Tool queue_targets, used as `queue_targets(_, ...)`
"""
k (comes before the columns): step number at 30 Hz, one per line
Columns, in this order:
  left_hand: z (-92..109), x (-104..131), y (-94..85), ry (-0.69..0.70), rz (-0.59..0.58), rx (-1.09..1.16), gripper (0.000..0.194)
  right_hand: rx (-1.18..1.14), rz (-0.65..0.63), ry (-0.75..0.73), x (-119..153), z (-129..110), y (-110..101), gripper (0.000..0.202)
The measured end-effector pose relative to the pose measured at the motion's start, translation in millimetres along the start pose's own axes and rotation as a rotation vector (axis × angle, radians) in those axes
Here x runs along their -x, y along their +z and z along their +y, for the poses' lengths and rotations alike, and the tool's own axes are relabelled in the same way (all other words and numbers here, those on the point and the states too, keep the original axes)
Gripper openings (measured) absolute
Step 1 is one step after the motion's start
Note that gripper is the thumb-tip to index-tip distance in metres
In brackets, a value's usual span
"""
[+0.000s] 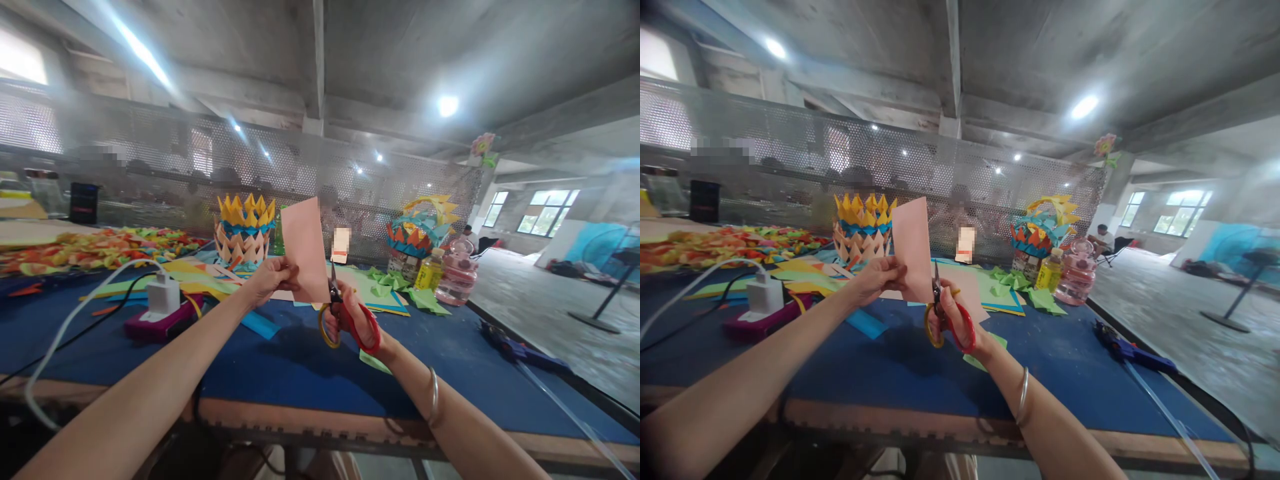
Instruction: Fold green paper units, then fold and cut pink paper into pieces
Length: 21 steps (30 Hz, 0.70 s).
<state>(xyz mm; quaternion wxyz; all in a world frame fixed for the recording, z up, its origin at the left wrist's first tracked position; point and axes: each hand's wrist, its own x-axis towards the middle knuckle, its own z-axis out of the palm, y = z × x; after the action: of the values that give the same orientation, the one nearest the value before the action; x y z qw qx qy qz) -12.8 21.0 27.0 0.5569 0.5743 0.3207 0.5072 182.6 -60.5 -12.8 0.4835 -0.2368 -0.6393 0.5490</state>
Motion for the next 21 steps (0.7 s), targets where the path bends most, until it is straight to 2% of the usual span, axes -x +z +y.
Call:
queue_targets(7,-3.1,1.3,1.1,-0.002,-0.023,-0.035,0.036,0.027,-0.060,0.040,1.5,4.3,-7.6,0.063)
queue_targets(14,-2.9,0.4,0.9,0.019,-0.023,-0.042,0.038,-0.012,0.012,0.005,-1.9,5.2,-8.2,0.062)
queue_targets(21,-7.3,0.7,1.7,-0.016,-0.038,-0.053,0.035,0.015,-0.024,0.010,-1.3,5.0,-10.2,0.056)
